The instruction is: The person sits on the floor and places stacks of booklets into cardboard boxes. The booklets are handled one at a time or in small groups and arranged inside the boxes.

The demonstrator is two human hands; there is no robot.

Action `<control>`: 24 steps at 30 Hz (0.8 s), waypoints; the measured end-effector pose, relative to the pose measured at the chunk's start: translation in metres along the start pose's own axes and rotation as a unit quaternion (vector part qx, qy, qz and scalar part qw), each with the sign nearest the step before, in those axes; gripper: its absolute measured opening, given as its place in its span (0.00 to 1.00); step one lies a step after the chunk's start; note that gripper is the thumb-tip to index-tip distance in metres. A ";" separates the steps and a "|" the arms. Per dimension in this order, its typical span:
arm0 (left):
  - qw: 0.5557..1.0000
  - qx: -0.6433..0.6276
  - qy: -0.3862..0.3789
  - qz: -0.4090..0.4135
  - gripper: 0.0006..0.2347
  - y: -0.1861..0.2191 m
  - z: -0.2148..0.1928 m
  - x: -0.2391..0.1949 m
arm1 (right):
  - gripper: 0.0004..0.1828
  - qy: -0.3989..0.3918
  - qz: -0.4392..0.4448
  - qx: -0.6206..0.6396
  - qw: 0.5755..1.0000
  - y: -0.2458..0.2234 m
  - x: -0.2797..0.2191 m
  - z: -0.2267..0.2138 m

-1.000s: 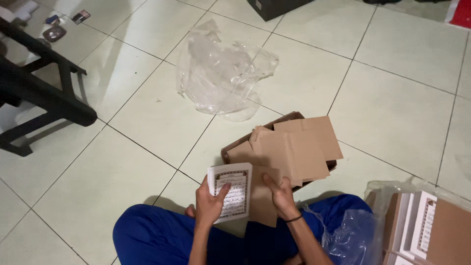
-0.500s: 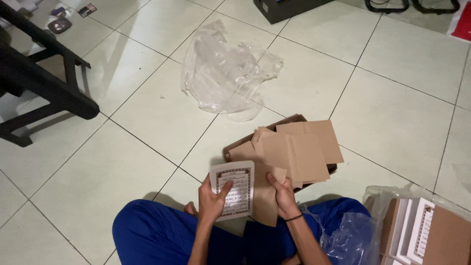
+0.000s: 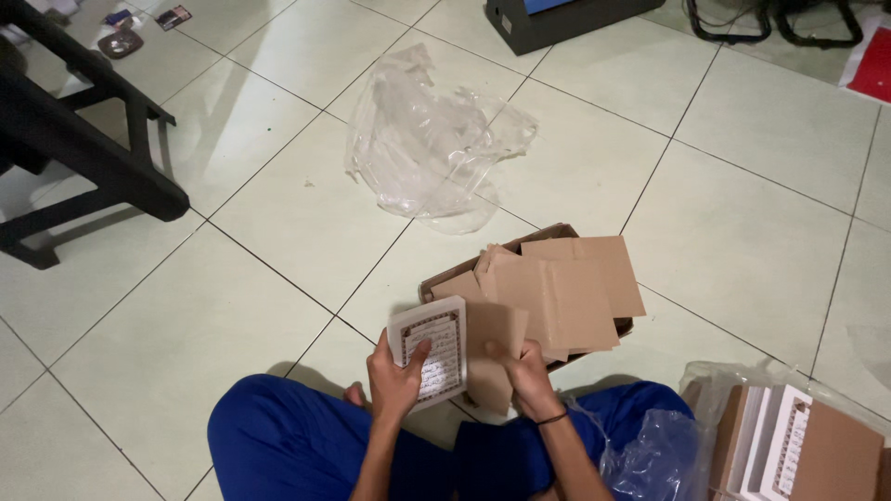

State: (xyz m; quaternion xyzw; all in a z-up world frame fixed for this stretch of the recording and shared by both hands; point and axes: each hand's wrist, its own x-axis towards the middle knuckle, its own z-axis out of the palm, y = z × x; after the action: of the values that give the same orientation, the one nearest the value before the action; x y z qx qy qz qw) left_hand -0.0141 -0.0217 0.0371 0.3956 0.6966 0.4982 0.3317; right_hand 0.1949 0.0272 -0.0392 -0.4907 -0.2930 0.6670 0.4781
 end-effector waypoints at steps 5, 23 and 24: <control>1.000 0.018 0.000 0.013 0.15 -0.003 0.003 -0.001 | 0.13 0.017 -0.014 -0.070 0.997 -0.019 -0.010 0.012; 1.000 -0.021 0.006 -0.022 0.14 0.015 -0.001 -0.005 | 0.16 -0.008 -0.013 0.046 0.999 -0.022 -0.007 0.008; 1.000 -0.025 0.009 0.013 0.09 0.024 -0.002 -0.005 | 0.11 0.005 -0.005 0.043 0.999 -0.023 -0.006 0.009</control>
State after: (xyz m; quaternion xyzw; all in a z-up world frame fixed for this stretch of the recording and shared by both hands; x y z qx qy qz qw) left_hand -0.0077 -0.0225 0.0612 0.3916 0.6818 0.5232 0.3288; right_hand 0.1947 0.0308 -0.0143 -0.4716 -0.2638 0.6740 0.5037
